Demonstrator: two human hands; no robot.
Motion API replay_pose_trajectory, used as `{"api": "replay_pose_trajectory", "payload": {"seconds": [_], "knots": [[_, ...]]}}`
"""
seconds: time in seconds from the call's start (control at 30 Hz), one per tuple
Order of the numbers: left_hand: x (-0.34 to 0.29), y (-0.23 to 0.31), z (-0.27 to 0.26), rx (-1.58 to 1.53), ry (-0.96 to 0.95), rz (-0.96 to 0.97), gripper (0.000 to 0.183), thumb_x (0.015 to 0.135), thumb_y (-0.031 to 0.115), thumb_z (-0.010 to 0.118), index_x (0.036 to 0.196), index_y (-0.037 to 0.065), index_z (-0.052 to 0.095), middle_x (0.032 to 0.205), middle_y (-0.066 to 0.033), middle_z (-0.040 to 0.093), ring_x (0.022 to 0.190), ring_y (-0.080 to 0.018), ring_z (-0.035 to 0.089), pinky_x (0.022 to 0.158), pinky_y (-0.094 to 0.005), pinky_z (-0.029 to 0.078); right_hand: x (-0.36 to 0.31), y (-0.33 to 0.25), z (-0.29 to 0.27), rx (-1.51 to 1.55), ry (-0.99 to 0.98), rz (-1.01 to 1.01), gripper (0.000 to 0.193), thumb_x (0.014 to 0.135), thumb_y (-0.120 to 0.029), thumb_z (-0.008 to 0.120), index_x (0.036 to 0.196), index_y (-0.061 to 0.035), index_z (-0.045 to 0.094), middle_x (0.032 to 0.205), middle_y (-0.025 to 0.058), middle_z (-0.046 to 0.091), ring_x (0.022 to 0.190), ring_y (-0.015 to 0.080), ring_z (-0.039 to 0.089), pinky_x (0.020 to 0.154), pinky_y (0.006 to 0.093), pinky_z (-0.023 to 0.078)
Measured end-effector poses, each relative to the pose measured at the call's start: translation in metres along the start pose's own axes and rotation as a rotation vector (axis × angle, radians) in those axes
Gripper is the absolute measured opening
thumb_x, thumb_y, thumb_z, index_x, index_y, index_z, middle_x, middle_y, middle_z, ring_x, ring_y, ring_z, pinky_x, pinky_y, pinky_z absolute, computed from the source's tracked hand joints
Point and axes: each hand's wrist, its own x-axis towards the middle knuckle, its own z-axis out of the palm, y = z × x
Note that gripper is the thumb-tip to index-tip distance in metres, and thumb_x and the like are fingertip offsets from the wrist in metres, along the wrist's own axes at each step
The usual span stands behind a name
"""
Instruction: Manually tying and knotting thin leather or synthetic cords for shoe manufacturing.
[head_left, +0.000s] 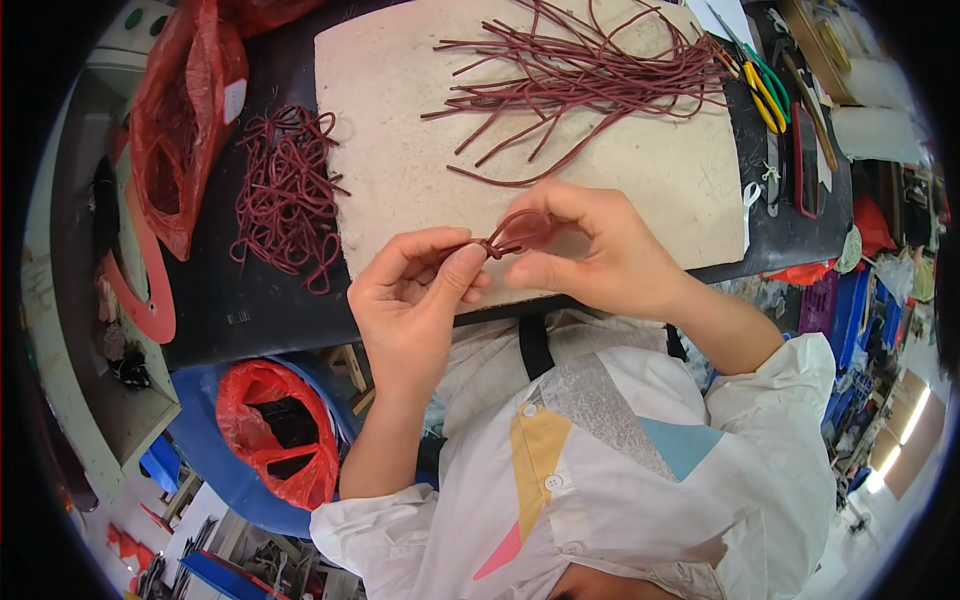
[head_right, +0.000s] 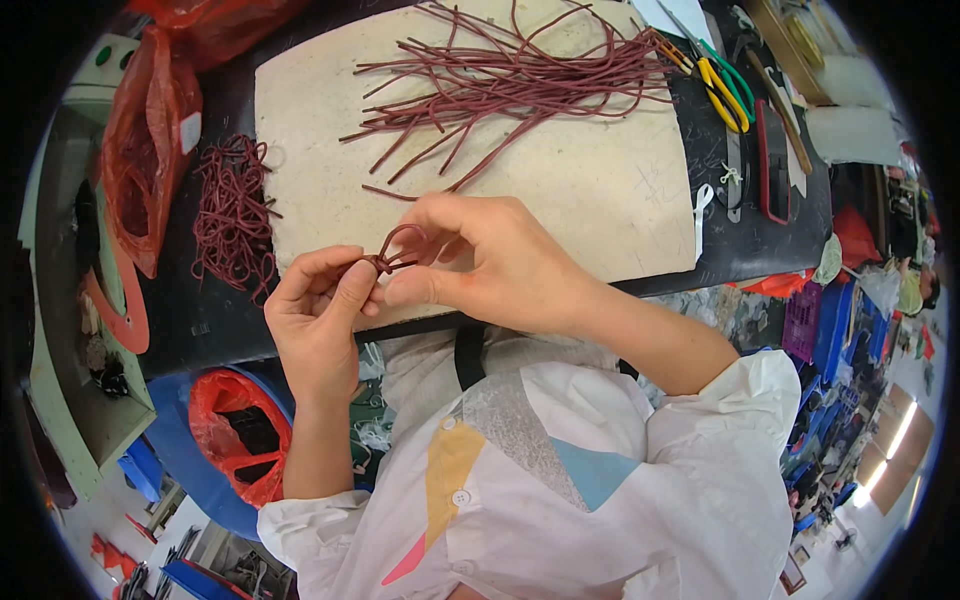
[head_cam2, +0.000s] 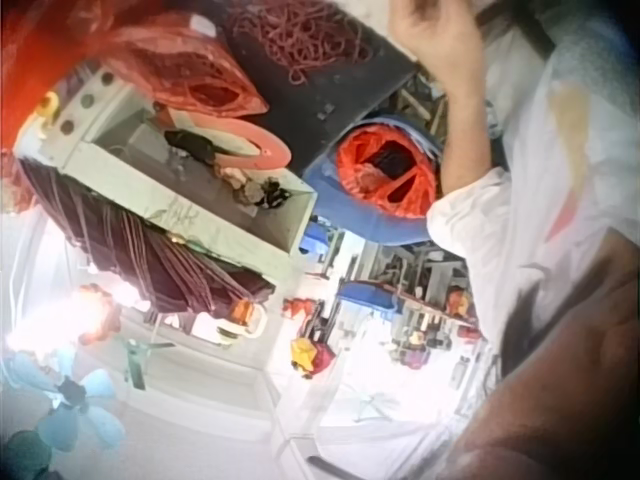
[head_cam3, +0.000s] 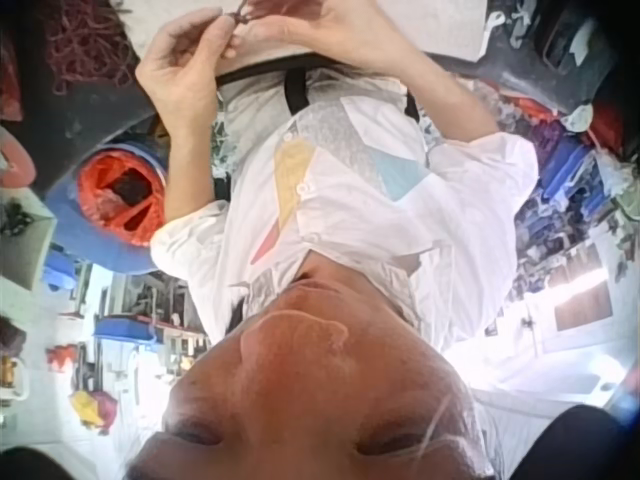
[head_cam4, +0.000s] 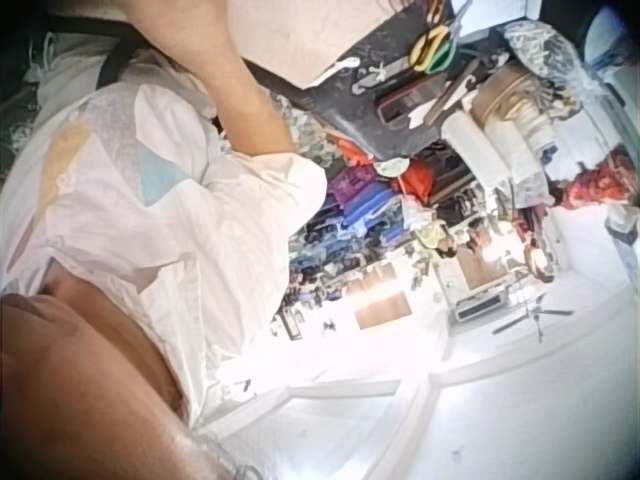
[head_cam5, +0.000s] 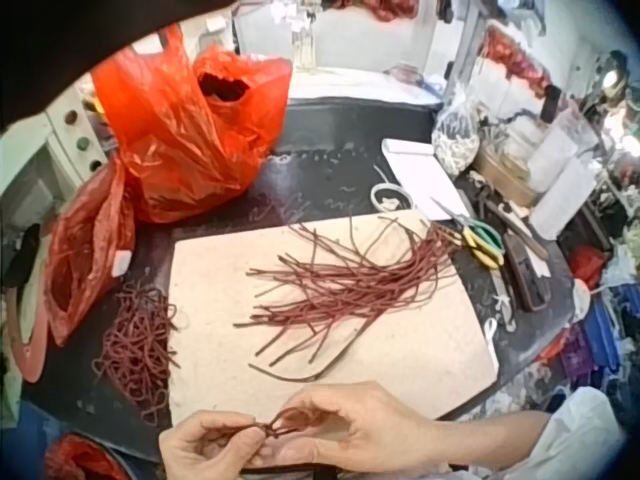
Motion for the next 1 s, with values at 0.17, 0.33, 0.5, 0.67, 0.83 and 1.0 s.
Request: {"api": "replay_pose_trajectory", "payload": {"seconds": [0.17, 0.33, 0.5, 0.67, 0.83, 1.0], "knots": [[0.001, 0.001, -0.002, -0.046, -0.007, -0.098, 0.015, 0.079, 0.000, 0.060, 0.093, -0.005, 0.060, 0.077, -0.0103, 0.062, 0.061, -0.0111, 0.058, 0.054, -0.0189, 0.045, 0.002, 0.005, -0.001, -0.262, 0.010, -0.226, 0.013, 0.072, -0.006, 0.068, 0.080, 0.0001, 0.060, 0.075, 0.0074, 0.061, 0.071, 0.0171, 0.058, 0.065, 0.0271, 0.046], [0.000, -0.002, -0.007, -0.035, -0.011, -0.104, 0.015, 0.080, 0.002, 0.061, 0.092, -0.006, 0.060, 0.079, -0.0098, 0.062, 0.064, -0.0111, 0.059, 0.057, -0.0200, 0.050, 0.004, 0.006, -0.002, -0.312, 0.044, -0.329, 0.013, 0.070, -0.005, 0.068, 0.078, -0.0001, 0.060, 0.076, 0.0087, 0.061, 0.070, 0.0189, 0.058, 0.062, 0.0267, 0.045], [-0.002, -0.003, 0.000, -0.038, -0.019, -0.015, 0.015, 0.080, 0.002, 0.061, 0.092, -0.006, 0.059, 0.080, -0.0102, 0.062, 0.065, -0.0120, 0.060, 0.059, -0.0206, 0.051, 0.004, 0.008, 0.002, -0.266, 0.060, -0.271, 0.012, 0.069, -0.007, 0.068, 0.077, -0.0010, 0.061, 0.073, 0.0090, 0.060, 0.068, 0.0219, 0.058, 0.060, 0.0285, 0.045], [-0.002, -0.004, -0.003, -0.119, -0.023, -0.080, 0.015, 0.080, 0.002, 0.061, 0.092, -0.006, 0.059, 0.081, -0.0108, 0.062, 0.066, -0.0124, 0.060, 0.061, -0.0214, 0.051, 0.003, 0.007, 0.005, -0.237, 0.093, -0.286, 0.010, 0.070, -0.006, 0.067, 0.076, -0.0010, 0.061, 0.073, 0.0093, 0.060, 0.067, 0.0210, 0.058, 0.061, 0.0281, 0.045], [-0.003, -0.009, -0.002, -0.150, -0.022, -0.110, 0.015, 0.080, 0.000, 0.059, 0.094, -0.004, 0.059, 0.082, -0.0103, 0.063, 0.065, -0.0123, 0.060, 0.058, -0.0199, 0.049, 0.001, 0.009, 0.005, -0.191, 0.086, -0.223, 0.009, 0.070, -0.005, 0.067, 0.075, -0.0009, 0.061, 0.074, 0.0085, 0.059, 0.068, 0.0194, 0.058, 0.062, 0.0271, 0.045], [-0.004, -0.007, -0.004, -0.058, -0.042, -0.054, 0.016, 0.080, 0.001, 0.061, 0.095, -0.005, 0.060, 0.080, -0.0107, 0.062, 0.066, -0.0120, 0.060, 0.060, -0.0209, 0.050, 0.000, 0.007, 0.007, -0.187, 0.075, -0.168, 0.011, 0.070, -0.007, 0.067, 0.075, -0.0002, 0.060, 0.074, 0.0084, 0.059, 0.069, 0.0186, 0.058, 0.062, 0.0267, 0.044]]}}
